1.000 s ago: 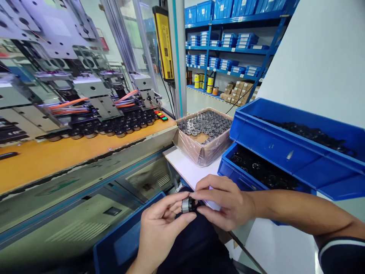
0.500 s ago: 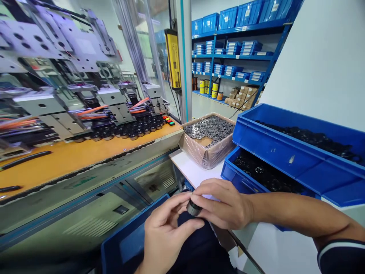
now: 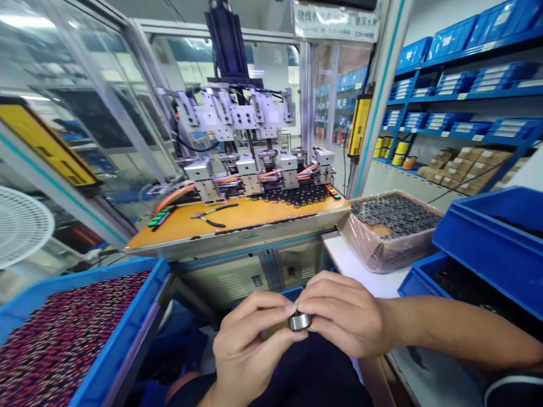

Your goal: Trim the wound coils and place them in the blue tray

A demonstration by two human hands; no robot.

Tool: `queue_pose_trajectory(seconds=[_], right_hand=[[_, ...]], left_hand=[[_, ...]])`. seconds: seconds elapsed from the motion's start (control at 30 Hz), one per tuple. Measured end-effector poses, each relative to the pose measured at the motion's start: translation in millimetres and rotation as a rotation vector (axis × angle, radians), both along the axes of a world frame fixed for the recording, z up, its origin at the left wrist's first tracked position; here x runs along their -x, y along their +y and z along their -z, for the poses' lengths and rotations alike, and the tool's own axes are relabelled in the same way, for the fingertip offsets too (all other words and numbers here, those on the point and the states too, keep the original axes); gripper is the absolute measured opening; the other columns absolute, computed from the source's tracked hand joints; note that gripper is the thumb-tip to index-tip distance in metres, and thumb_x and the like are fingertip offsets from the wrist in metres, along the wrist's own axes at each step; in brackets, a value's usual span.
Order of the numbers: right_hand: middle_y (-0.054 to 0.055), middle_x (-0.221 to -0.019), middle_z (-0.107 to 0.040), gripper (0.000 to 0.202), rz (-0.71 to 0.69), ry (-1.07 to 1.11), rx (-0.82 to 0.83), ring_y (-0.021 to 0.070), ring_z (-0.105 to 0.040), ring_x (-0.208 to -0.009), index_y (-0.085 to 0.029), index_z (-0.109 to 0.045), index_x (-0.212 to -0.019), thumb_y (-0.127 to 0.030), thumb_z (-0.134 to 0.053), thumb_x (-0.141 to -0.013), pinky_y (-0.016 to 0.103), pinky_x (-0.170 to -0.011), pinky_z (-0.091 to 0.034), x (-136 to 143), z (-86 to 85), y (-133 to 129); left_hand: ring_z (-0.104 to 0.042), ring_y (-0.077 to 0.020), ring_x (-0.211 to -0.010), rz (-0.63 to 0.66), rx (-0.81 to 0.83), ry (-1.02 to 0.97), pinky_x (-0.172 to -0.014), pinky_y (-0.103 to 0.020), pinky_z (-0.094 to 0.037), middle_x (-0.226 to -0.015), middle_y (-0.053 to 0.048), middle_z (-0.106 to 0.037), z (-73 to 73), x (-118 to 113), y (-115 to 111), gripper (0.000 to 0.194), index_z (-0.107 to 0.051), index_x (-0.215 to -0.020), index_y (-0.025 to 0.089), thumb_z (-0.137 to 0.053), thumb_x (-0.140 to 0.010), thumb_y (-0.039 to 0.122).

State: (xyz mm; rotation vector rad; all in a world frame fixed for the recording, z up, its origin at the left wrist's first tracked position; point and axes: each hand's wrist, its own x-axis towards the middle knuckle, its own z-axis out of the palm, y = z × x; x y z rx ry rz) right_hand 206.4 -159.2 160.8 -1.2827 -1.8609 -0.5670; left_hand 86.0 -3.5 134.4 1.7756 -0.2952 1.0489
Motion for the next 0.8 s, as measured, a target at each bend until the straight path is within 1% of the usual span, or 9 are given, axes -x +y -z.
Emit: queue_pose_trajectory(seconds=[0.1, 0.17, 0.23, 0.37, 0.5, 0.57, 0.63, 0.73, 0.8], right_hand=[[0.015, -0.096, -0.067, 0.025, 0.006, 0.066, -0.053, 0.0193, -0.063, -0.092, -0.008, -0.057, -0.117, -0.014, -0.058, -0.093, 0.035, -0.079, -0.059, 11.8, -3.5, 23.0], [0.015, -0.1, -0.065, 0.023, 0.035, 0.116, -0.1, 0.0195, -0.062, -0.095, -0.011, -0.059, -0.116, -0.018, -0.059, -0.094, 0.036, -0.08, -0.059, 20.2, -3.5, 37.1], [0.014, -0.101, -0.064, 0.02, 0.054, 0.152, -0.133, 0.0191, -0.062, -0.096, -0.012, -0.06, -0.113, -0.019, -0.06, -0.094, 0.035, -0.081, -0.058, 27.9, -2.3, 49.9], [0.012, -0.1, -0.064, 0.021, 0.056, 0.225, -0.212, 0.0189, -0.063, -0.093, -0.014, -0.061, -0.114, -0.025, -0.059, -0.095, 0.033, -0.079, -0.058, 37.4, 0.9, 71.9], [0.012, -0.1, -0.065, 0.025, 0.048, 0.266, -0.255, 0.0192, -0.063, -0.091, -0.015, -0.062, -0.117, -0.028, -0.057, -0.097, 0.033, -0.077, -0.058, 36.8, 1.3, 90.6], [0.012, -0.097, -0.066, 0.025, 0.026, 0.265, -0.269, 0.0195, -0.063, -0.09, -0.014, -0.062, -0.117, -0.028, -0.056, -0.098, 0.035, -0.077, -0.058, 34.4, 2.3, 99.9], [0.012, -0.093, -0.066, 0.023, 0.009, 0.275, -0.278, 0.0192, -0.063, -0.088, -0.012, -0.062, -0.116, -0.026, -0.056, -0.098, 0.035, -0.078, -0.057, 30.3, 6.5, 110.1], [0.011, -0.091, -0.068, 0.018, 0.044, 0.301, -0.252, 0.018, -0.063, -0.087, -0.012, -0.063, -0.111, -0.018, -0.057, -0.095, 0.034, -0.078, -0.057, 15.7, 20.9, 127.1], [0.009, -0.09, -0.069, 0.014, 0.146, 0.273, -0.158, 0.0168, -0.064, -0.085, -0.013, -0.065, -0.106, -0.018, -0.056, -0.095, 0.032, -0.078, -0.057, -5.2, 33.4, 138.5]], left_hand=[[-0.071, -0.0122, -0.078, 0.068, 0.281, 0.036, -0.069, -0.018, -0.058, -0.087, -0.001, -0.074, 6.1, 9.0, 9.1, 0.027, -0.08, -0.096, 0.032, -0.084, -0.071, 0.022], [-0.072, -0.0128, -0.086, 0.177, 0.532, 0.079, -0.074, -0.018, -0.057, -0.095, -0.002, -0.075, 9.5, 11.0, 14.0, 0.024, -0.08, -0.097, 0.033, -0.083, -0.073, 0.032], [-0.072, -0.0136, -0.088, 0.296, 0.726, 0.108, -0.077, -0.019, -0.057, -0.099, -0.004, -0.076, 10.0, 11.5, 18.3, 0.026, -0.08, -0.096, 0.03, -0.083, -0.072, 0.04], [-0.069, -0.0099, -0.073, 0.54, 0.903, 0.175, -0.067, -0.016, -0.056, -0.086, -0.002, -0.074, 8.7, 11.5, 28.6, 0.027, -0.078, -0.095, 0.027, -0.082, -0.073, 0.043], [-0.07, -0.0097, -0.082, 0.678, 1.016, 0.222, -0.075, -0.018, -0.056, -0.092, -0.001, -0.076, 14.5, 10.7, 43.4, 0.025, -0.075, -0.105, 0.033, -0.076, -0.08, 0.041], [-0.07, -0.0097, -0.084, 0.687, 1.044, 0.228, -0.077, -0.018, -0.055, -0.095, -0.001, -0.076, 18.4, 8.2, 51.4, 0.025, -0.074, -0.106, 0.033, -0.076, -0.081, 0.038], [-0.069, -0.0091, -0.08, 0.649, 1.059, 0.226, -0.075, -0.018, -0.054, -0.09, 0.0, -0.075, 22.4, 2.6, 59.5, 0.025, -0.073, -0.104, 0.031, -0.077, -0.08, 0.037], [-0.069, -0.0113, -0.076, 0.494, 1.074, 0.29, -0.074, -0.022, -0.054, -0.086, -0.001, -0.074, 34.6, -10.4, 73.3, 0.03, -0.071, -0.103, 0.026, -0.078, -0.078, 0.041], [-0.071, -0.0162, -0.081, 0.368, 1.097, 0.409, -0.076, -0.027, -0.055, -0.093, -0.005, -0.076, 52.0, -19.1, 83.2, 0.04, -0.067, -0.109, 0.023, -0.079, -0.077, 0.044]])
